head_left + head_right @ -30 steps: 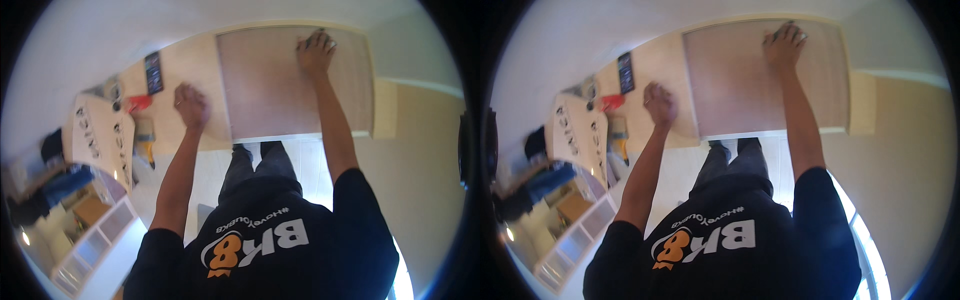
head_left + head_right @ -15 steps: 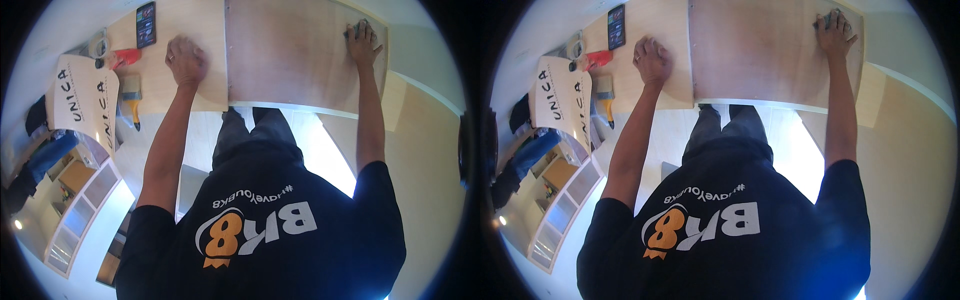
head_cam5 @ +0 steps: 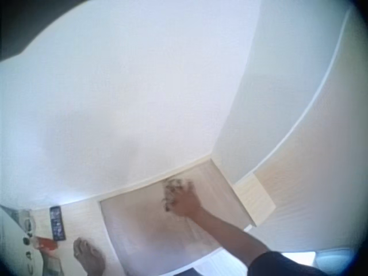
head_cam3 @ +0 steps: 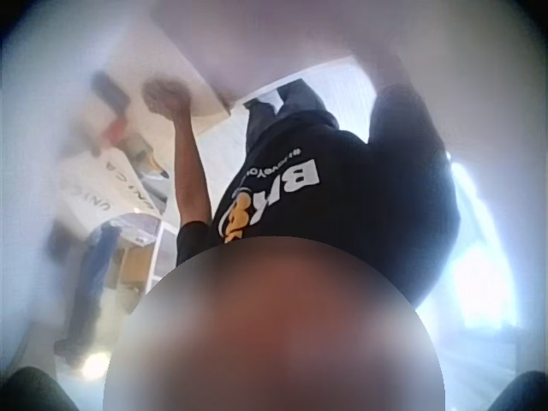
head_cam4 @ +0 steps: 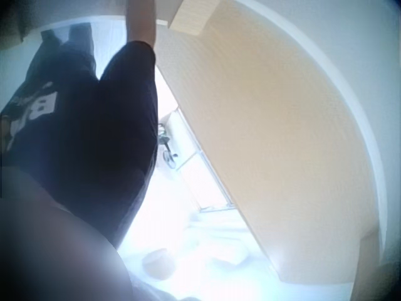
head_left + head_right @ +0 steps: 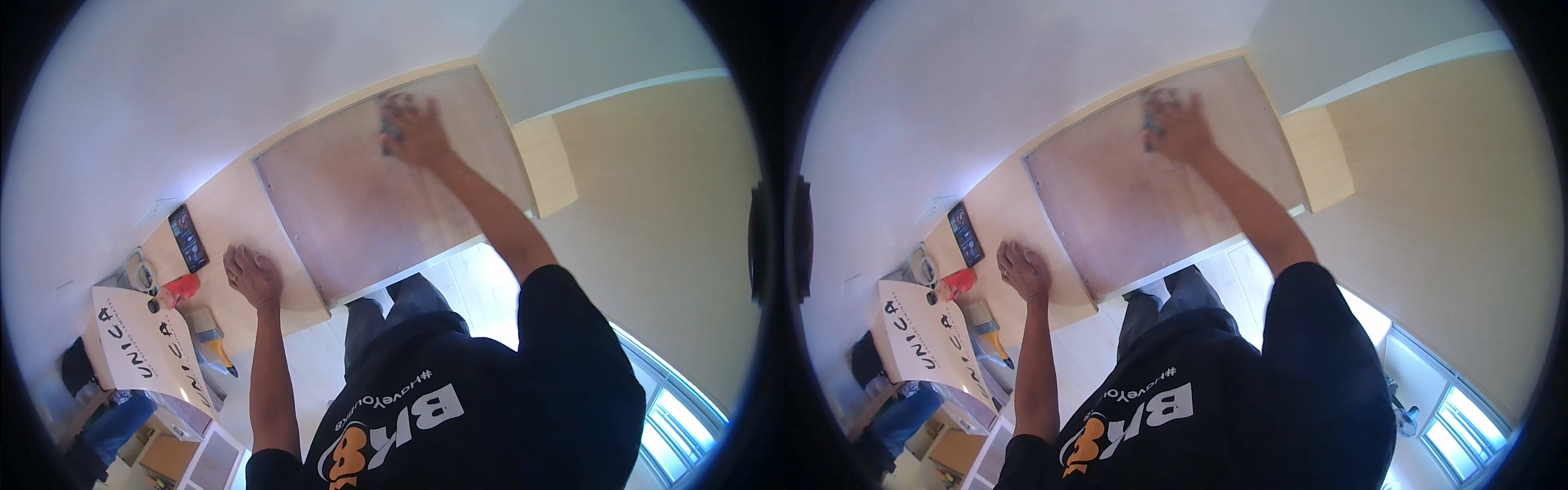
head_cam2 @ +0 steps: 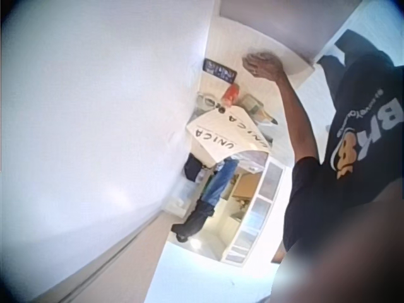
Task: The person aligns a UNICA high-pressure laminate sheet on a cabinet surface, smooths it with hands, and uses a metal scraper to press the laminate along the edges and surface. The person then scrapes the cabinet interior and moves around the room.
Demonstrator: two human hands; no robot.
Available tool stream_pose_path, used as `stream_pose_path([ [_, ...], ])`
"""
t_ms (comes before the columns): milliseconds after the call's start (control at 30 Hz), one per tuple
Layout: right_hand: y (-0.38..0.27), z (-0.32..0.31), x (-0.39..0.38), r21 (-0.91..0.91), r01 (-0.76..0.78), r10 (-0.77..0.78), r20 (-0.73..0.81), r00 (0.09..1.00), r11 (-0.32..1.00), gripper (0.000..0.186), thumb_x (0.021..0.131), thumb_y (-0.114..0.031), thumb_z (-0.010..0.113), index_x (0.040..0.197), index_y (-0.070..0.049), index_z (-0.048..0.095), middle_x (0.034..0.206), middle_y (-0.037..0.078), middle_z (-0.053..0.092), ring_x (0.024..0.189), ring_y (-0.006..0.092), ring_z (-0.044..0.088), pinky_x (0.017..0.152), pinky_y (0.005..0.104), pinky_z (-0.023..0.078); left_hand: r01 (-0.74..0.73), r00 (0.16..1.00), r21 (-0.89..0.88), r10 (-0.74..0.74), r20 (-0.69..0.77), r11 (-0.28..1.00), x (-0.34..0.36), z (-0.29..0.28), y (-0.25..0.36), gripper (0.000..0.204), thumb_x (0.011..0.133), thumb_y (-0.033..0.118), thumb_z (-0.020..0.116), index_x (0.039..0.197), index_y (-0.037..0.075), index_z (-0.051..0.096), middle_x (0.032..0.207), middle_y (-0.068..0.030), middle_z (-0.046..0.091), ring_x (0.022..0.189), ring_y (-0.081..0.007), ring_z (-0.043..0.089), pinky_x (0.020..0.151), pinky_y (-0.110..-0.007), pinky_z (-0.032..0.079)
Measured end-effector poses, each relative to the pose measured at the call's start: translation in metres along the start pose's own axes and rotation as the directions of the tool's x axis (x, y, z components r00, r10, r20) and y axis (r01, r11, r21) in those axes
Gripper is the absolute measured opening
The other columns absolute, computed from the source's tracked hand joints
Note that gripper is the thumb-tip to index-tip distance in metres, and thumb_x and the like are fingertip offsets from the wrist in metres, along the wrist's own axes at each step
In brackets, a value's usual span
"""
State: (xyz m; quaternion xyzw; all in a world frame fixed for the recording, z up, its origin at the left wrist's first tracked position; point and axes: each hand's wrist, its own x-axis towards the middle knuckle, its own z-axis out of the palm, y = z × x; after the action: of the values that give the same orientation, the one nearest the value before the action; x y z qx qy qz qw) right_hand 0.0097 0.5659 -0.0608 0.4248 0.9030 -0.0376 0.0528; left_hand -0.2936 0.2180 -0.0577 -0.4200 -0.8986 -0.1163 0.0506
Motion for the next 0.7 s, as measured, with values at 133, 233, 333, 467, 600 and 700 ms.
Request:
stream_pose_path([
  [133, 0.076, 0.008, -0.015, -0.062, -0.198, 0.19, -0.108, 0.976, 0.978, 0.075, 0.103, -0.065, 0.031, 0.164, -0.02, 0.029, 0.172, 0.001, 0.023, 0.159, 0.0264, 0.019, 0.126, 0.0632, 0.006, -0.033, 0.999, -0.012, 0.033, 0.012, 0.999, 0.0, 0.0, -0.001, 0.047, 0.095, 0.028, 0.053, 0.135, 0.003, 0.053, 0.148, -0.0207, 0.047, 0.142, -0.041, 0.04, 0.113, -0.058, 0.031],
  [233, 0.106, 0.013, -0.013, -0.04, -0.496, 0.49, -0.109, 0.865, 0.867, 0.076, 0.104, -0.064, 0.029, 0.164, -0.018, 0.029, 0.172, 0.005, 0.023, 0.159, 0.0285, 0.017, 0.126, 0.0624, 0.005, -0.032, 0.999, 0.007, 0.032, -0.004, 0.999, 0.0, 0.001, -0.002, 0.048, 0.095, 0.029, 0.053, 0.135, 0.003, 0.052, 0.149, -0.0207, 0.046, 0.143, -0.0409, 0.039, 0.113, -0.058, 0.031],
  [333, 0.087, 0.01, 0.001, -0.04, -0.564, 0.556, -0.119, 0.822, 0.825, 0.075, 0.105, -0.059, 0.03, 0.163, -0.012, 0.029, 0.171, 0.011, 0.023, 0.158, 0.0341, 0.019, 0.126, 0.0621, 0.008, -0.032, 0.999, 0.018, 0.032, 0.005, 0.999, 0.0, 0.001, -0.002, 0.048, 0.095, 0.029, 0.052, 0.136, 0.003, 0.052, 0.149, -0.0208, 0.046, 0.143, -0.0408, 0.038, 0.113, -0.058, 0.031],
  [467, -0.023, -0.004, 0.008, -0.239, -0.477, 0.447, -0.171, 0.878, 0.846, 0.069, 0.105, -0.047, 0.038, 0.158, -0.003, 0.037, 0.167, 0.018, 0.03, 0.152, 0.0409, 0.029, 0.121, 0.0663, 0.019, -0.041, 0.999, 0.02, 0.041, 0.01, 0.999, -0.001, 0.0, -0.003, 0.049, 0.095, 0.029, 0.052, 0.136, 0.003, 0.052, 0.149, -0.021, 0.046, 0.144, -0.0404, 0.038, 0.113, -0.058, 0.03],
  [600, -0.054, -0.011, -0.019, -0.047, 0.048, -0.053, -0.119, 0.992, 0.998, 0.07, 0.103, -0.049, 0.043, 0.158, -0.006, 0.037, 0.164, 0.017, 0.035, 0.149, 0.0382, 0.034, 0.117, 0.0711, 0.021, -0.007, 1.0, -0.016, 0.007, 0.017, 1.0, -0.001, 0.001, -0.003, 0.049, 0.095, 0.028, 0.052, 0.137, 0.002, 0.051, 0.149, -0.021, 0.046, 0.144, -0.0403, 0.037, 0.113, -0.058, 0.03],
  [700, 0.031, -0.012, -0.019, -0.077, -0.19, 0.188, -0.029, 0.982, 0.979, 0.076, 0.103, -0.059, 0.038, 0.163, -0.015, 0.027, 0.169, 0.01, 0.027, 0.155, 0.0338, 0.025, 0.122, 0.068, 0.014, 0.006, 0.999, -0.009, -0.006, 0.038, 1.0, -0.001, 0.002, -0.002, 0.049, 0.095, 0.028, 0.053, 0.137, 0.002, 0.051, 0.149, -0.0209, 0.046, 0.144, -0.0403, 0.037, 0.114, -0.058, 0.029],
])
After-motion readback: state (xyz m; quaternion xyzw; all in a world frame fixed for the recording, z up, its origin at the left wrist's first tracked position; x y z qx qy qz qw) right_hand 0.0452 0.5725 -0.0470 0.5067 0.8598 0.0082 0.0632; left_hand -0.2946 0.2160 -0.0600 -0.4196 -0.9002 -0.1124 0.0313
